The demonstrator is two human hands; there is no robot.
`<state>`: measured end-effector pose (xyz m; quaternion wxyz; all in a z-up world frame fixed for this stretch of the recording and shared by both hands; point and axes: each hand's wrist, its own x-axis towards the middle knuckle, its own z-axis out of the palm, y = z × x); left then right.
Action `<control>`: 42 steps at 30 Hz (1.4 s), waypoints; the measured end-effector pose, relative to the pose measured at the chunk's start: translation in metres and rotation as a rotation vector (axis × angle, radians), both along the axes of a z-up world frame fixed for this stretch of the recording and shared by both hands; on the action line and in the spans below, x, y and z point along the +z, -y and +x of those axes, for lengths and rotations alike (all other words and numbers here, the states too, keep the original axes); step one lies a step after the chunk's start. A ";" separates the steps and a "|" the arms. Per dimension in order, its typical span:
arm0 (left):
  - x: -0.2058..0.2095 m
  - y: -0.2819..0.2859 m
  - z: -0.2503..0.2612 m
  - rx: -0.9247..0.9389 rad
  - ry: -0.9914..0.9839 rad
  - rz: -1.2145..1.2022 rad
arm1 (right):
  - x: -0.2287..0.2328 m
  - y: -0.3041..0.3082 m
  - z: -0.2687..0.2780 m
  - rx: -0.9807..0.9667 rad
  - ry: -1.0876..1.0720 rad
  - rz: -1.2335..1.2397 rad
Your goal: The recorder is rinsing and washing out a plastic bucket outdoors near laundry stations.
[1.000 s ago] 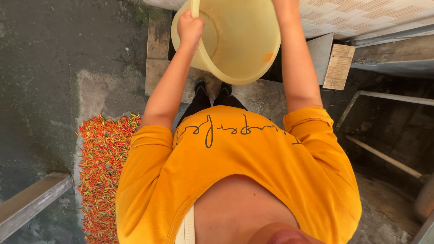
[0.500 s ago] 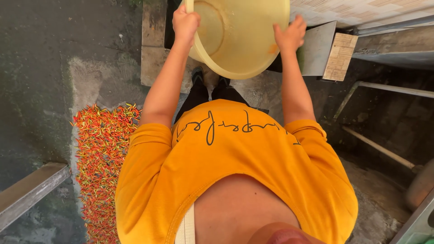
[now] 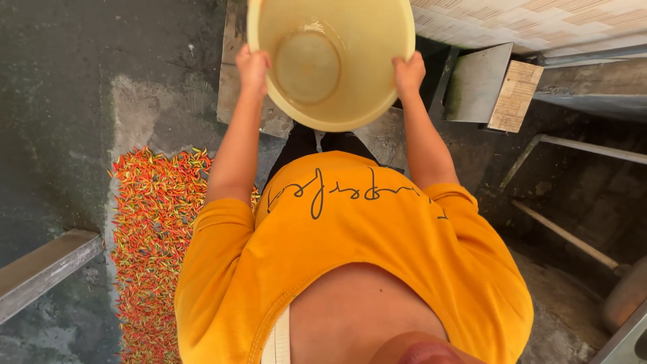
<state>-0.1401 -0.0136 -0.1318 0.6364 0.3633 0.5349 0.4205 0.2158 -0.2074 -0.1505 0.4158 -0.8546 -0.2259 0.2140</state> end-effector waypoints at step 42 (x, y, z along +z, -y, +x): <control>0.018 0.040 0.047 0.088 0.127 0.000 | 0.071 0.033 0.029 -0.137 0.202 0.151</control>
